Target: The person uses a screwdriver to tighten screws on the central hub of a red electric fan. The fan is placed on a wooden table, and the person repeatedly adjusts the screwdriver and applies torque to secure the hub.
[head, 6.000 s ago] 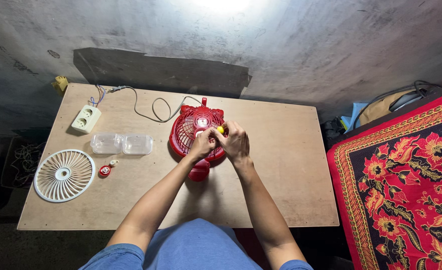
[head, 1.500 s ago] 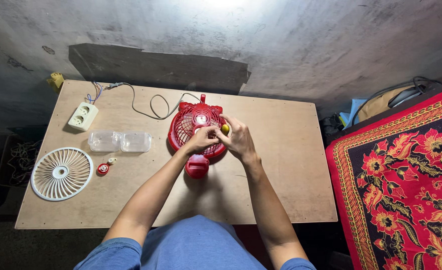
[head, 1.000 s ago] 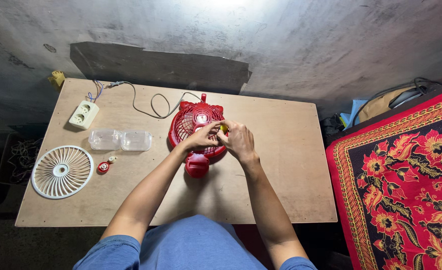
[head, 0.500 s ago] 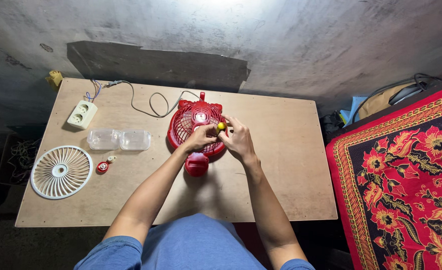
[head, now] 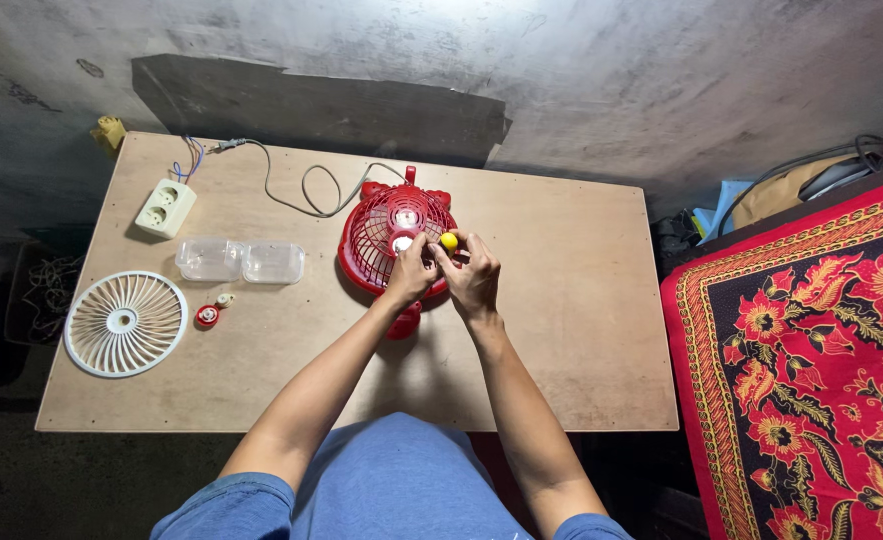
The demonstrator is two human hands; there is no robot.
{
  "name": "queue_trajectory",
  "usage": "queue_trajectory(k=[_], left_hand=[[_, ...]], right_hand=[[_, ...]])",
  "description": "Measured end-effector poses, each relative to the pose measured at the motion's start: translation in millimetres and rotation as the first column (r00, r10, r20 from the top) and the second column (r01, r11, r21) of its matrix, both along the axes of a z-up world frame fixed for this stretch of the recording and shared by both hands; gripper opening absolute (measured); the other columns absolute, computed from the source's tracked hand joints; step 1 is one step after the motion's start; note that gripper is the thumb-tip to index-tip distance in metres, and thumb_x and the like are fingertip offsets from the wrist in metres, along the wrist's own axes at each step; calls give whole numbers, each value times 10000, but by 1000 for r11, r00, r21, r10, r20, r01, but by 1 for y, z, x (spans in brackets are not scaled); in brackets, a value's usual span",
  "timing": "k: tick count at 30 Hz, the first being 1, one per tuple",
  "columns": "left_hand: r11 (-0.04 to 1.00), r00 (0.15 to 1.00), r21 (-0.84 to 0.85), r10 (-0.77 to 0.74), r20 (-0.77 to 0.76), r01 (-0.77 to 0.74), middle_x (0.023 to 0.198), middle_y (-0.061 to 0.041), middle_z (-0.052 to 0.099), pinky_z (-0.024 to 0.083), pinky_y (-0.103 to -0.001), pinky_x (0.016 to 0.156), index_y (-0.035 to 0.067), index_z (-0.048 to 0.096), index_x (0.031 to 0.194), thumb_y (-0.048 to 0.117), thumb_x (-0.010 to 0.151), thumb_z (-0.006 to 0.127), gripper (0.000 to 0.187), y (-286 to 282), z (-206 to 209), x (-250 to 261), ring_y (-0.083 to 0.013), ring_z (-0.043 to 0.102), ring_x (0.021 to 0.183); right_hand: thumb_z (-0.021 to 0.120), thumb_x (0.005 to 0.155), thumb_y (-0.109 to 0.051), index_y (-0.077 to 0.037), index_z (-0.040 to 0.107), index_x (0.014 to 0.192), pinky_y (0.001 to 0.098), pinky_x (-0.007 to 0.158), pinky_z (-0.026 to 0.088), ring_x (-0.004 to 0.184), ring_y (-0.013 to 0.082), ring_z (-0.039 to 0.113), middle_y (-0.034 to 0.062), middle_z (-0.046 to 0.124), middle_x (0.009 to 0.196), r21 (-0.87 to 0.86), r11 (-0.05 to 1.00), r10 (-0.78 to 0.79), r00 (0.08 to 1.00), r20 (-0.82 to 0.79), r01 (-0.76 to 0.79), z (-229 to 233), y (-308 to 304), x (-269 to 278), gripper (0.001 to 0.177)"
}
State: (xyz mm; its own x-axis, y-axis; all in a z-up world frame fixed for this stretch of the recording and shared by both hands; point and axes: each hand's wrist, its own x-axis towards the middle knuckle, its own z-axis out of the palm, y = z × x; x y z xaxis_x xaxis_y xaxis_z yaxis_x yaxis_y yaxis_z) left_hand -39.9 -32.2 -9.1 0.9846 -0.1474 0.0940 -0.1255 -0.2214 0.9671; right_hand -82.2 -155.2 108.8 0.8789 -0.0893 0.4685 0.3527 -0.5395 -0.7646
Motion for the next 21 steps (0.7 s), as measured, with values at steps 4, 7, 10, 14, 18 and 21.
queue_trajectory(k=[4,7,10,14,18,21], left_hand=[[997,992,34,-74,104,71,1147,-148,715,570,-377,956,51,530,1255,165,804,777,526,10,7,-2,-254,723,1090],[987,977,39,-159,142,155,1218,-125,701,550,-373,1032,78,508,1380,194,760,807,698,21,12,1,-241,697,1158],[980,966,54,-196,166,190,1299,-121,675,523,-382,1062,88,515,1423,244,763,857,759,29,12,4,-246,659,1225],[976,968,46,-216,127,211,1332,-113,680,507,-392,1089,79,555,1411,274,844,827,658,33,8,5,-239,656,1248],[965,961,-13,-263,-80,263,1308,-90,716,542,-361,1060,89,624,1380,257,958,695,460,30,7,3,-197,699,1189],[930,922,-92,-365,-129,356,1272,-91,732,538,-327,1050,86,610,1409,206,972,618,453,28,7,3,-174,694,1183]], right_hand=[[777,884,-55,58,677,1178,340,770,639,871,276,784,203,755,1017,-46,998,33,996,78,-29,-2,-3,0,330],[756,892,-40,61,670,1199,342,789,640,895,279,789,215,759,1026,-63,998,33,995,91,-27,0,-9,3,334],[750,898,-48,58,675,1204,340,789,636,887,276,791,214,764,1008,-74,997,16,996,92,-10,7,-16,6,333],[736,912,-67,47,683,1227,330,788,636,863,248,800,185,781,964,-36,999,-17,1000,15,18,20,-26,10,339],[730,942,-93,34,675,1273,330,850,642,923,228,796,157,790,1003,65,996,-59,997,-46,62,33,-39,15,360],[729,941,-93,42,672,1280,329,840,645,931,216,787,148,788,1030,133,984,-112,991,-74,121,36,-54,21,369]])
